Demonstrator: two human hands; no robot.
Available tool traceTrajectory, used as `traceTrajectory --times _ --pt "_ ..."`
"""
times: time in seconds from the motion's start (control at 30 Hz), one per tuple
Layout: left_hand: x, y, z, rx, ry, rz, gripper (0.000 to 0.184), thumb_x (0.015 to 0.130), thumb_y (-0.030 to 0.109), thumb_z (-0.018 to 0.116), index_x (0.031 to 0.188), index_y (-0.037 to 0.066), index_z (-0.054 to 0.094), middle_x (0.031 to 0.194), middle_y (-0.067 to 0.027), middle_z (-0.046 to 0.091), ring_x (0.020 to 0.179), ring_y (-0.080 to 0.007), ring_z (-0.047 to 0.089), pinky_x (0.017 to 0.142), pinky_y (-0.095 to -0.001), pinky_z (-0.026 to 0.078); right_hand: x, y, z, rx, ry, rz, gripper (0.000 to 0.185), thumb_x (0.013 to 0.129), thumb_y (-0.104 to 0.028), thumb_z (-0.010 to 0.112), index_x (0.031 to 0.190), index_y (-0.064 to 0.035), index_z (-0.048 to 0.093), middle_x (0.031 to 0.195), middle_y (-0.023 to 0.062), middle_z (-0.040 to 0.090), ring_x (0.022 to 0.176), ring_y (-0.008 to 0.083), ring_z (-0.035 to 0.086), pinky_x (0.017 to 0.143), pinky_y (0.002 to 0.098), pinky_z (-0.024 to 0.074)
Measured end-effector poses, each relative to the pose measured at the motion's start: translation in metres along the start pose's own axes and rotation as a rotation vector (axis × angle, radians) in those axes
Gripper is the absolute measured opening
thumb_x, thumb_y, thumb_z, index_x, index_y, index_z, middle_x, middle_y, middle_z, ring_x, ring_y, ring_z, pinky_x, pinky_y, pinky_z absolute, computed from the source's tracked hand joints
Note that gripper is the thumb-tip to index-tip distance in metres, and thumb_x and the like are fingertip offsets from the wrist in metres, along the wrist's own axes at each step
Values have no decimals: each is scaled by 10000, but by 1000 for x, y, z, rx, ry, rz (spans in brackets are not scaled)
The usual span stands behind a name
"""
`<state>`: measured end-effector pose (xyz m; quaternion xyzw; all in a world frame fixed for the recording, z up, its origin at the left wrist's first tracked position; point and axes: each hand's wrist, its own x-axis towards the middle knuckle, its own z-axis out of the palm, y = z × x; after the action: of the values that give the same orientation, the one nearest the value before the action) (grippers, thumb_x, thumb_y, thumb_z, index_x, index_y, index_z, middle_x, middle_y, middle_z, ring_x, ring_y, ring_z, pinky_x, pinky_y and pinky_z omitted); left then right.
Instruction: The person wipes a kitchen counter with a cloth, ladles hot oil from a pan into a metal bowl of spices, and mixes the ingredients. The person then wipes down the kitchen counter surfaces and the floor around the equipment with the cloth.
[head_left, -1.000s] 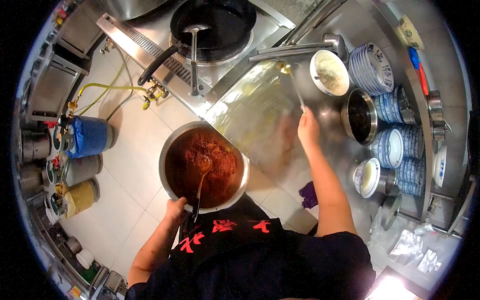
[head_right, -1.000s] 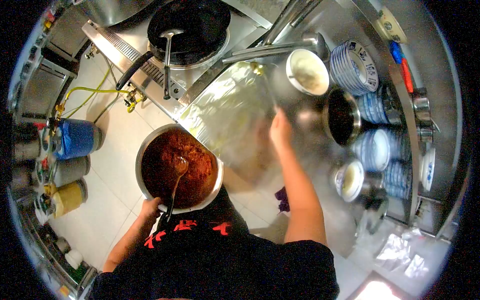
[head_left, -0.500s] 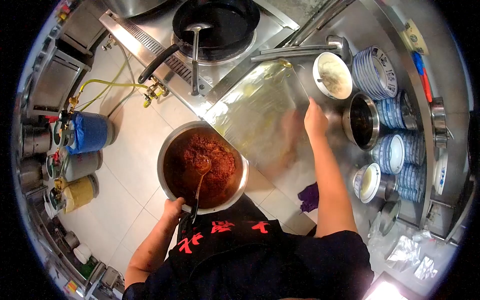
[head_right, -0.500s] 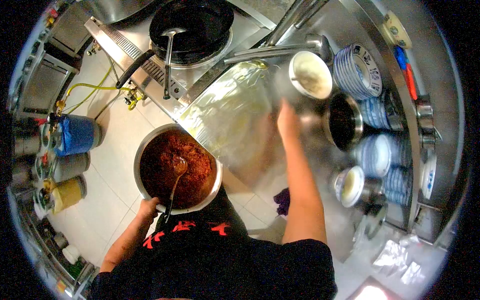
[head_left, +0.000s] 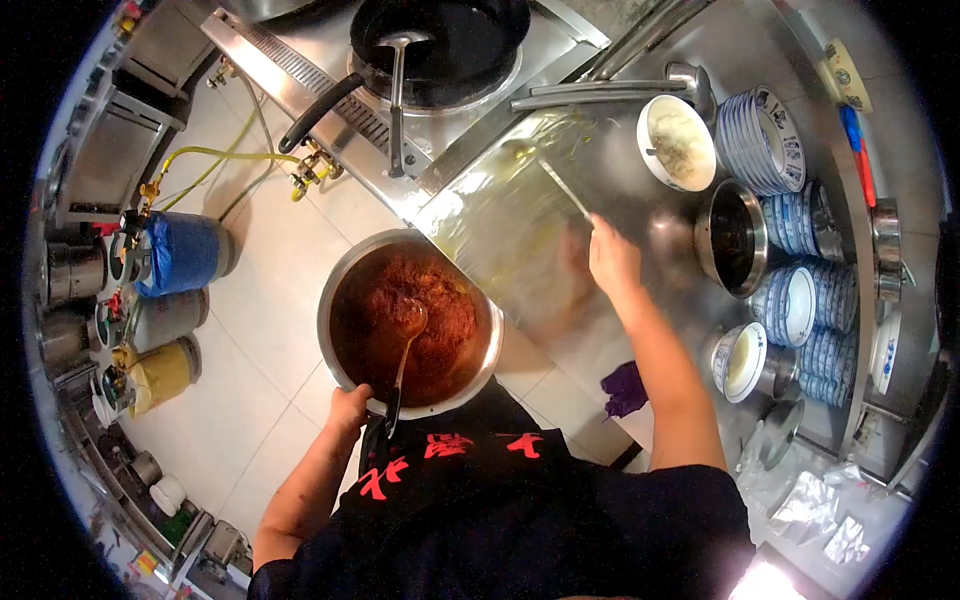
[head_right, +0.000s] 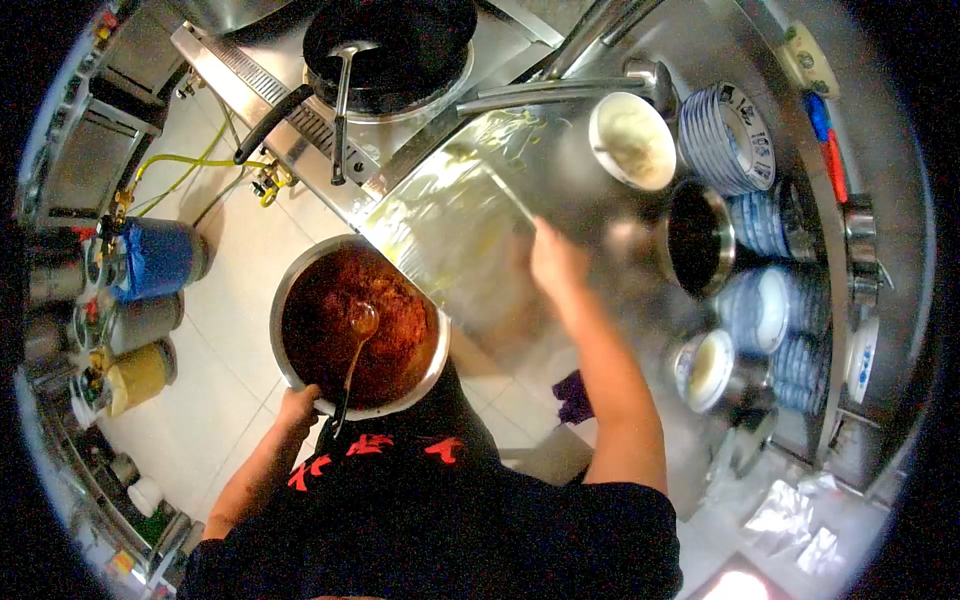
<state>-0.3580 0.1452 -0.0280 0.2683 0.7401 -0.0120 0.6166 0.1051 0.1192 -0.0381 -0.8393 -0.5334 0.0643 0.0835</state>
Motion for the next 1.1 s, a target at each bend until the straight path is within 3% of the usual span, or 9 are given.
traceTrajectory --times 0.2,0.4,0.47,0.5,0.67,0.73,0.83,0.97,1.1 --pt "1 0 3 16 -22 3 205 739 182 509 847 8 509 603 -73 524 392 -130 418 324 -250 307 32 11 -8 154 204 144 293 888 -184 375 1144 -88 481 920 227 589 812 400 569 710 459 458" --pt "3 -4 -2 23 -38 18 277 707 135 522 890 -73 538 677 -134 567 483 -209 534 375 -300 378 -33 -58 -11 225 -222 202 283 857 -173 403 1102 -66 495 863 227 596 780 395 578 674 469 458" --pt "15 -13 -5 16 -38 10 275 702 143 524 867 -76 542 661 -137 565 478 -212 531 382 -306 379 -96 -75 13 334 -126 65 310 857 -178 401 1126 -66 508 880 221 596 773 378 587 703 452 465" --pt "16 -14 -5 27 -35 17 274 699 144 526 856 -79 546 659 -138 565 479 -213 530 388 -309 380 -114 -86 -1 367 -386 98 326 861 -192 407 1148 -74 504 946 224 583 841 368 578 754 443 456" --pt "5 -5 -1 35 -18 26 204 724 180 525 797 -10 516 582 -54 483 386 -124 375 329 -256 282 -84 -64 -8 367 -48 62 279 859 -135 433 1102 -30 523 904 249 570 809 351 580 698 411 468" --pt "8 -8 -1 -4 -21 52 204 722 178 523 794 -12 517 589 -57 490 396 -130 390 337 -256 288 -31 -19 9 290 304 -30 276 854 -140 436 1107 -47 496 788 235 574 691 395 559 582 456 437" --pt "-1 -4 2 -27 -26 79 215 723 177 519 809 -20 522 609 -63 505 420 -135 412 350 -257 296 14 3 -3 184 314 88 257 873 -132 393 1088 -84 524 887 200 597 799 366 567 683 405 445" --pt "10 -10 -3 45 -36 31 251 722 170 520 857 -41 535 663 -85 543 475 -156 471 379 -275 342 -26 -39 -7 157 -59 242 269 868 -178 422 1103 -70 494 850 211 604 747 382 583 646 450 467" --pt "21 -18 -4 8 -19 86 268 716 153 526 884 -54 544 688 -105 567 513 -192 528 406 -300 399 -114 -76 14 361 -5 -267 291 869 -194 419 1111 -57 503 797 214 591 707 374 580 619 452 455"
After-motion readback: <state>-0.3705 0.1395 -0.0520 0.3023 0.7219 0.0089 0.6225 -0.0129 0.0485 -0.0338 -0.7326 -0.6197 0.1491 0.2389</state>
